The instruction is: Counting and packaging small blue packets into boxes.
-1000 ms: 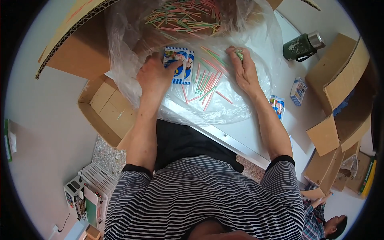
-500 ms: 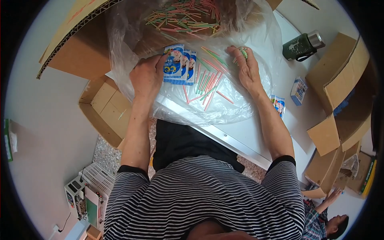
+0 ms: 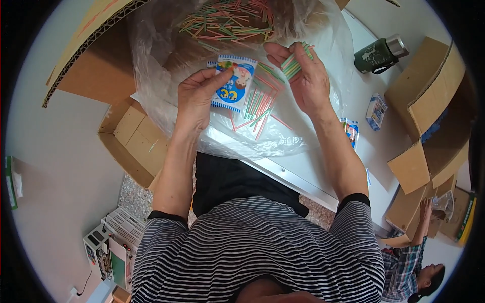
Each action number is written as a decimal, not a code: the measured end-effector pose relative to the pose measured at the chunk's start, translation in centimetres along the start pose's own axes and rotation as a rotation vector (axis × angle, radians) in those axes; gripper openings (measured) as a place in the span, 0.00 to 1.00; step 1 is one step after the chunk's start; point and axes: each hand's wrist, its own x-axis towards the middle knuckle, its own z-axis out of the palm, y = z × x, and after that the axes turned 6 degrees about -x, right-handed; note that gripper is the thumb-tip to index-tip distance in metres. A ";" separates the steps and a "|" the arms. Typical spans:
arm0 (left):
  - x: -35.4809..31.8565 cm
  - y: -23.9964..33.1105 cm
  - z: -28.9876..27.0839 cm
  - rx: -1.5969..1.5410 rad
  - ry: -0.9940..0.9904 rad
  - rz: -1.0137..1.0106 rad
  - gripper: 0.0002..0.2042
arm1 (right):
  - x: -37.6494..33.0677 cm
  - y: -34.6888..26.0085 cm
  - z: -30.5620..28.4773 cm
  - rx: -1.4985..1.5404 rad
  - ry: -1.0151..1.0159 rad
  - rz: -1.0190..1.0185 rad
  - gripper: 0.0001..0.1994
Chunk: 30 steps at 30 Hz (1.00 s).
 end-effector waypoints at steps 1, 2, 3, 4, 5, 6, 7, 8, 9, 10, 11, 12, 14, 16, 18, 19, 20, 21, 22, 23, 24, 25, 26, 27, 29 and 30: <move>-0.1 -0.1 0.2 0.037 -0.025 -0.018 0.06 | 0.0 0.0 0.3 0.001 0.001 0.000 0.14; -0.3 -0.1 0.5 0.037 -0.028 -0.020 0.06 | 0.0 0.0 0.5 0.010 -0.005 -0.012 0.14; -0.5 -0.2 0.7 0.114 -0.068 -0.012 0.06 | 0.0 -0.1 0.6 0.020 -0.012 -0.025 0.14; -0.6 -0.2 0.8 0.191 -0.108 -0.003 0.06 | 0.0 -0.3 0.7 0.018 -0.009 -0.026 0.14; -0.6 -0.4 0.7 0.190 -0.110 -0.003 0.06 | 0.0 -0.5 0.9 0.029 -0.027 -0.049 0.14; -0.6 -0.8 0.5 0.272 -0.143 0.058 0.07 | 0.0 -0.7 1.0 0.039 -0.044 -0.072 0.14; -0.6 -1.1 0.4 0.354 -0.176 0.119 0.07 | 0.1 -0.8 1.1 0.038 -0.044 -0.074 0.14; -0.8 -1.2 0.7 0.353 -0.180 0.119 0.07 | 0.1 -1.0 1.1 0.035 -0.053 -0.094 0.14; -1.1 -1.3 1.1 0.450 -0.167 0.197 0.07 | 0.1 -1.1 1.1 0.033 -0.062 -0.114 0.14; -1.4 -1.5 1.5 0.546 -0.153 0.275 0.07 | 0.0 -1.3 1.3 0.031 -0.059 -0.117 0.14; -1.6 -1.8 1.6 0.546 -0.155 0.277 0.07 | 0.0 -1.4 1.6 0.042 -0.057 -0.120 0.14; -1.7 -2.2 1.6 0.535 -0.168 0.294 0.07 | -0.1 -1.6 1.8 0.052 -0.054 -0.123 0.13; -2.0 -2.4 1.7 0.522 -0.185 0.310 0.07 | -0.3 -1.8 2.3 0.041 -0.063 -0.153 0.13; -2.3 -2.5 1.9 0.523 -0.236 0.348 0.07 | -0.4 -1.8 2.3 0.029 -0.068 -0.182 0.13; -2.4 -2.5 1.9 0.524 -0.261 0.350 0.07 | -0.3 -2.0 2.4 0.042 -0.129 -0.248 0.14; -2.4 -2.5 1.9 0.527 -0.282 0.353 0.07 | -0.4 -2.1 2.5 0.040 -0.128 -0.249 0.14; -2.5 -2.5 2.0 0.526 -0.285 0.352 0.07 | -0.4 -2.1 2.7 0.021 -0.113 -0.250 0.14; -2.6 -2.4 2.1 0.515 -0.271 0.314 0.07 | -0.5 -2.2 2.8 0.002 -0.099 -0.251 0.14; -2.7 -2.4 2.2 0.505 -0.257 0.275 0.07 | -0.6 -2.2 3.0 0.001 -0.098 -0.252 0.14; -2.7 -2.4 2.3 0.505 -0.257 0.276 0.07 | -0.8 -2.3 3.1 -0.044 -0.101 -0.242 0.14; -2.7 -2.4 2.3 0.506 -0.254 0.284 0.08 | -0.9 -2.3 3.2 -0.088 -0.103 -0.232 0.15; -2.7 -2.4 2.4 0.507 -0.251 0.292 0.08 | -1.0 -2.1 3.2 -0.088 -0.104 -0.232 0.15; -2.7 -2.4 2.5 0.506 -0.250 0.292 0.08 | -1.1 -1.8 3.1 -0.144 -0.078 -0.223 0.14; -2.8 -2.3 2.6 0.490 -0.240 0.275 0.08 | -1.3 -1.6 3.0 -0.199 -0.053 -0.213 0.14; -2.9 -2.2 2.7 0.473 -0.227 0.258 0.08 | -1.6 -1.4 3.1 -0.162 -0.065 -0.175 0.14; -2.9 -2.2 2.8 0.466 -0.200 0.259 0.09 | -1.8 -1.4 3.2 -0.125 -0.076 -0.137 0.14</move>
